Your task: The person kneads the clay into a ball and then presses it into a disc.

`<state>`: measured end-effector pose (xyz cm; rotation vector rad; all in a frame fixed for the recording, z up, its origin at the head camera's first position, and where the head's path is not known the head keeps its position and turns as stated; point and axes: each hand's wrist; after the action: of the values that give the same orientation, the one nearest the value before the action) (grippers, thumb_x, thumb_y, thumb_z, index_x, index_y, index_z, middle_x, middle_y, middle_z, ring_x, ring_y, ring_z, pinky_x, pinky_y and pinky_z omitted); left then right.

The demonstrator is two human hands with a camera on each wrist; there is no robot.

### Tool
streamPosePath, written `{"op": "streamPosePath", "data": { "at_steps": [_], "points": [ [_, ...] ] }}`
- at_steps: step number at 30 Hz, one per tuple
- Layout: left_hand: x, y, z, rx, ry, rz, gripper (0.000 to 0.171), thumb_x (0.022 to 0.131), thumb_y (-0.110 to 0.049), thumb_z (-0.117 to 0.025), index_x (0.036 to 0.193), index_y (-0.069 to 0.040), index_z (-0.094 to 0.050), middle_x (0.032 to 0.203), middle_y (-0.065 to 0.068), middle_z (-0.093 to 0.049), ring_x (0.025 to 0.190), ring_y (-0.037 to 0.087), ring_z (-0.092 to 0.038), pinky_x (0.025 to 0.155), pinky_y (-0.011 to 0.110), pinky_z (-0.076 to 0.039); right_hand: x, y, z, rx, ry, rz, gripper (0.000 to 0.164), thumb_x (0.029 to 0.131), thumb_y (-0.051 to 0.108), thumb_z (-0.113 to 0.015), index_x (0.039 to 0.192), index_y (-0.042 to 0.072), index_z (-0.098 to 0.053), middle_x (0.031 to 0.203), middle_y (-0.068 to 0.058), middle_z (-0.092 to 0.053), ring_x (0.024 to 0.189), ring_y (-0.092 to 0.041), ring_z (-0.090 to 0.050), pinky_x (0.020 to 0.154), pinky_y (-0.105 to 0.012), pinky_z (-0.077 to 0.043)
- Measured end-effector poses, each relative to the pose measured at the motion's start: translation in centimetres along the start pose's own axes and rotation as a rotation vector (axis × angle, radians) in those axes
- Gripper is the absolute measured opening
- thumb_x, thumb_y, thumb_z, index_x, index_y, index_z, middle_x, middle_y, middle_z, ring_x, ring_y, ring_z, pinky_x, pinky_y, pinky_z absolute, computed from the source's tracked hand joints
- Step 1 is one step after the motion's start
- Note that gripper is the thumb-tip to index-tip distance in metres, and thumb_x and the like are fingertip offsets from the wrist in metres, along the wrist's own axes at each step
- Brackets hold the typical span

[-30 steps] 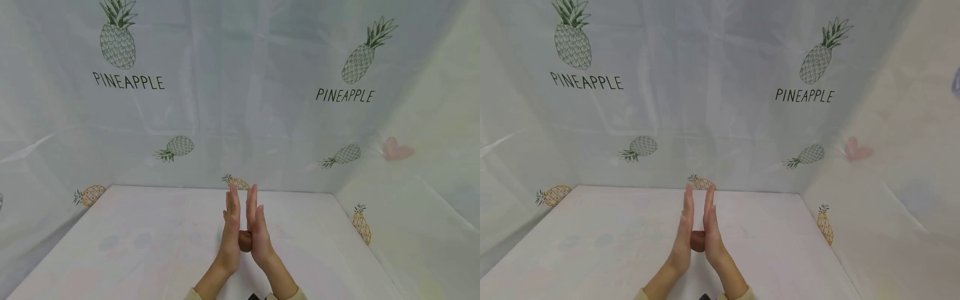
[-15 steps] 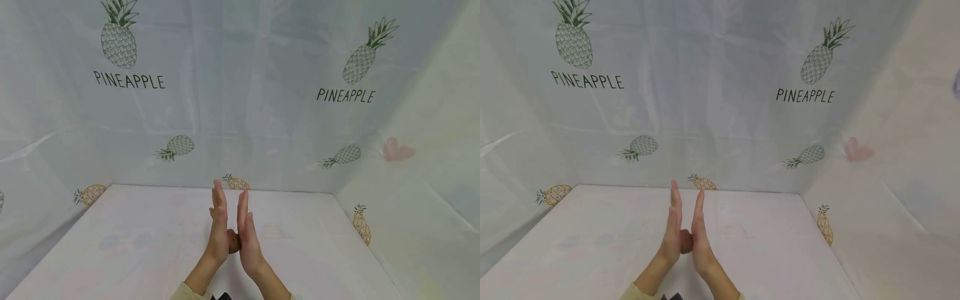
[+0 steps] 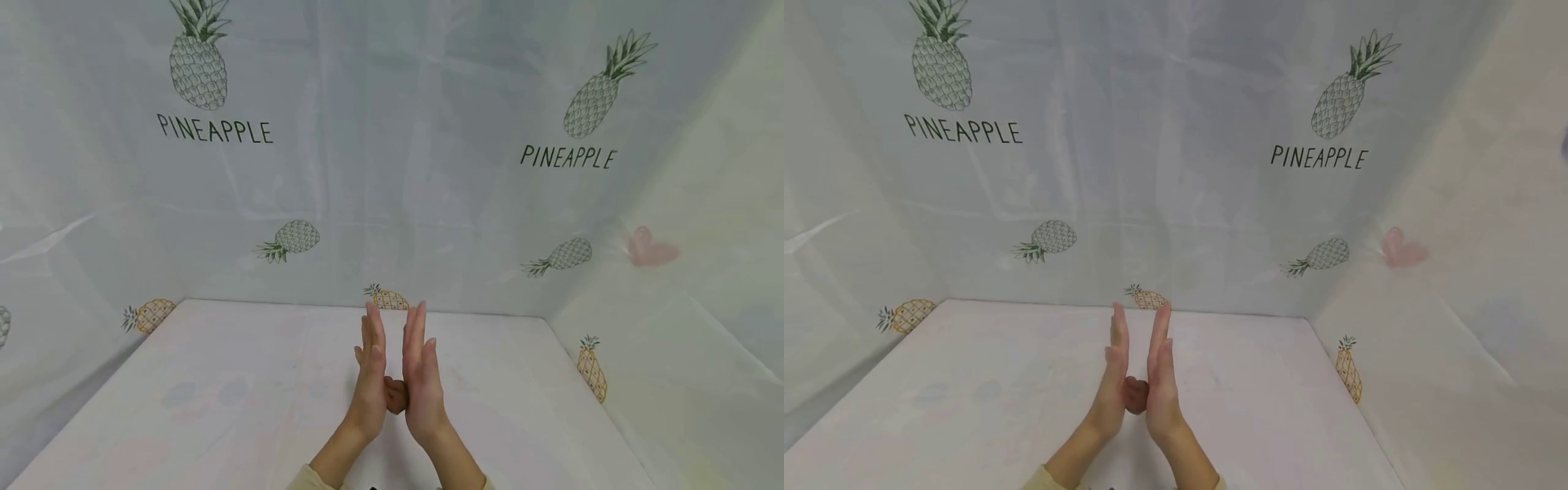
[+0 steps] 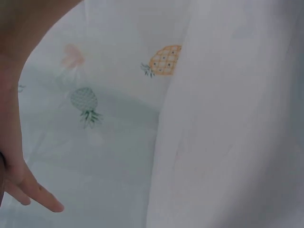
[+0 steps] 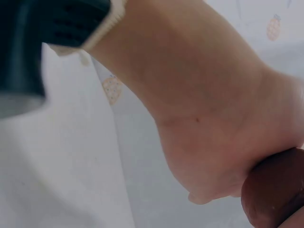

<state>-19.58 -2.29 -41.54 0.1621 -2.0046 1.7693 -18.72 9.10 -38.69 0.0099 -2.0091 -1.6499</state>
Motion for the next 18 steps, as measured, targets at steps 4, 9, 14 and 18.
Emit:
{"op": "streamPosePath", "data": {
  "at_steps": [4,9,14,18],
  "points": [
    [-0.2,-0.1,-0.8,0.025,0.005,-0.040,0.058,0.111,-0.055,-0.007,0.164,-0.051,0.016,0.173,-0.012,0.026,0.055,0.009,-0.047,0.108,0.020,-0.042,0.1,0.4,0.6,0.017,-0.005,-0.016,0.058,0.107,0.062,0.006,0.163,0.054,0.016,0.172,0.024,0.019,0.160,-0.011,0.022,0.121,-0.045,-0.009],
    [-0.6,-0.2,-1.8,0.086,-0.004,-0.120,0.058,0.113,-0.045,-0.005,0.168,-0.041,0.012,0.176,-0.014,0.018,0.163,0.010,-0.002,0.122,0.061,0.025,0.1,0.6,1.5,0.016,-0.011,-0.037,0.057,0.106,0.066,0.005,0.161,0.060,0.015,0.173,0.020,0.022,0.130,-0.024,-0.052,0.046,-0.023,-0.027],
    [-1.2,-0.5,-2.5,0.056,0.027,-0.120,0.056,0.114,-0.037,-0.003,0.168,-0.040,0.011,0.176,-0.014,0.018,0.147,0.002,-0.038,0.121,0.061,0.024,0.3,0.6,2.3,0.011,-0.036,-0.038,0.056,0.106,0.065,0.005,0.161,0.060,0.014,0.174,0.022,0.020,0.135,-0.025,-0.053,0.062,-0.016,-0.044],
    [-1.4,-1.1,-2.8,0.030,0.017,-0.085,0.056,0.113,-0.040,-0.003,0.168,-0.046,0.009,0.175,-0.013,0.019,0.113,0.007,-0.053,0.129,0.041,-0.005,0.4,0.1,2.5,0.055,-0.024,-0.051,0.057,0.107,0.064,0.005,0.162,0.058,0.015,0.173,0.022,0.020,0.126,-0.018,-0.058,0.058,-0.013,-0.042]
  ]
}}
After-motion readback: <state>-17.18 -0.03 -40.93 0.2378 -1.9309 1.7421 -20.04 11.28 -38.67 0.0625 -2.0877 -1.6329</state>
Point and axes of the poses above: each hand's wrist, its own x-axis towards the middle knuckle, its own z-axis out of the back of the hand, y = z × x
